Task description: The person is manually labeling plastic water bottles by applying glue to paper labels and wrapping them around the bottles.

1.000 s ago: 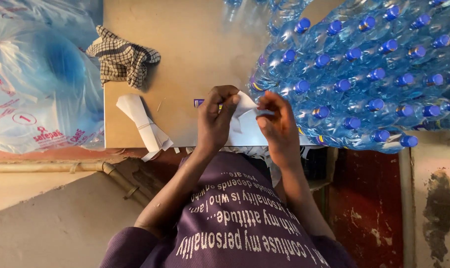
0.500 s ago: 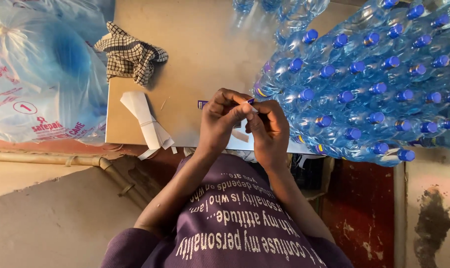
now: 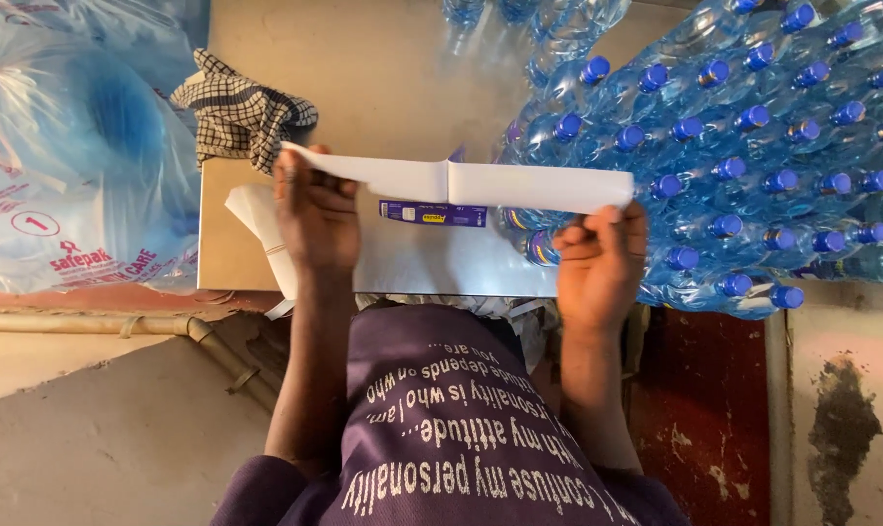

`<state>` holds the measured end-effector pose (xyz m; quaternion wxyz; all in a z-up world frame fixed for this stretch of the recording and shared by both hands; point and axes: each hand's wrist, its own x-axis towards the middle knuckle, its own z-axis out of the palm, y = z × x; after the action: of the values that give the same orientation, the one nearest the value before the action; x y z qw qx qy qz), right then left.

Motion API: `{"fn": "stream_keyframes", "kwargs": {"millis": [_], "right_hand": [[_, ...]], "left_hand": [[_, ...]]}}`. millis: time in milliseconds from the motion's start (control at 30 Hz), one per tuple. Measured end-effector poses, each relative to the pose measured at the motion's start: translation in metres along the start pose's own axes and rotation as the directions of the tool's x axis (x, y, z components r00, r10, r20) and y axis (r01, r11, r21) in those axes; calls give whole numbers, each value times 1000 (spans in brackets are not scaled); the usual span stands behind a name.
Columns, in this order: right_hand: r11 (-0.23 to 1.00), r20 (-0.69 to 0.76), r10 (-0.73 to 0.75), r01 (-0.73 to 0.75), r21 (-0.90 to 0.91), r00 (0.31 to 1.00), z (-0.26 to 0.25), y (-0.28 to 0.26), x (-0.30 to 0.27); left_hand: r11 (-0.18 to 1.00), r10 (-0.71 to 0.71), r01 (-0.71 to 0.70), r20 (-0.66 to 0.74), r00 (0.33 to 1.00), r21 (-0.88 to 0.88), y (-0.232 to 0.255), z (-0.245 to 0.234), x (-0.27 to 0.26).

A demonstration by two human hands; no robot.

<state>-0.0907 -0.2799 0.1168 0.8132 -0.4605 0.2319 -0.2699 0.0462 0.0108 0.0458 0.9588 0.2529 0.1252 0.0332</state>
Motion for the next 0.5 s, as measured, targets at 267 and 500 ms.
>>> {"fn": "stream_keyframes", "kwargs": {"millis": [267, 500], "right_hand": [[952, -69, -289, 294, 84, 955, -66, -96, 2], [808, 94, -478, 479, -344, 873, -32, -111, -38]], "left_hand": [[906, 127, -72, -106, 986, 416, -38, -75, 23], [524, -746, 391, 187, 639, 757, -208, -147, -83]]}}
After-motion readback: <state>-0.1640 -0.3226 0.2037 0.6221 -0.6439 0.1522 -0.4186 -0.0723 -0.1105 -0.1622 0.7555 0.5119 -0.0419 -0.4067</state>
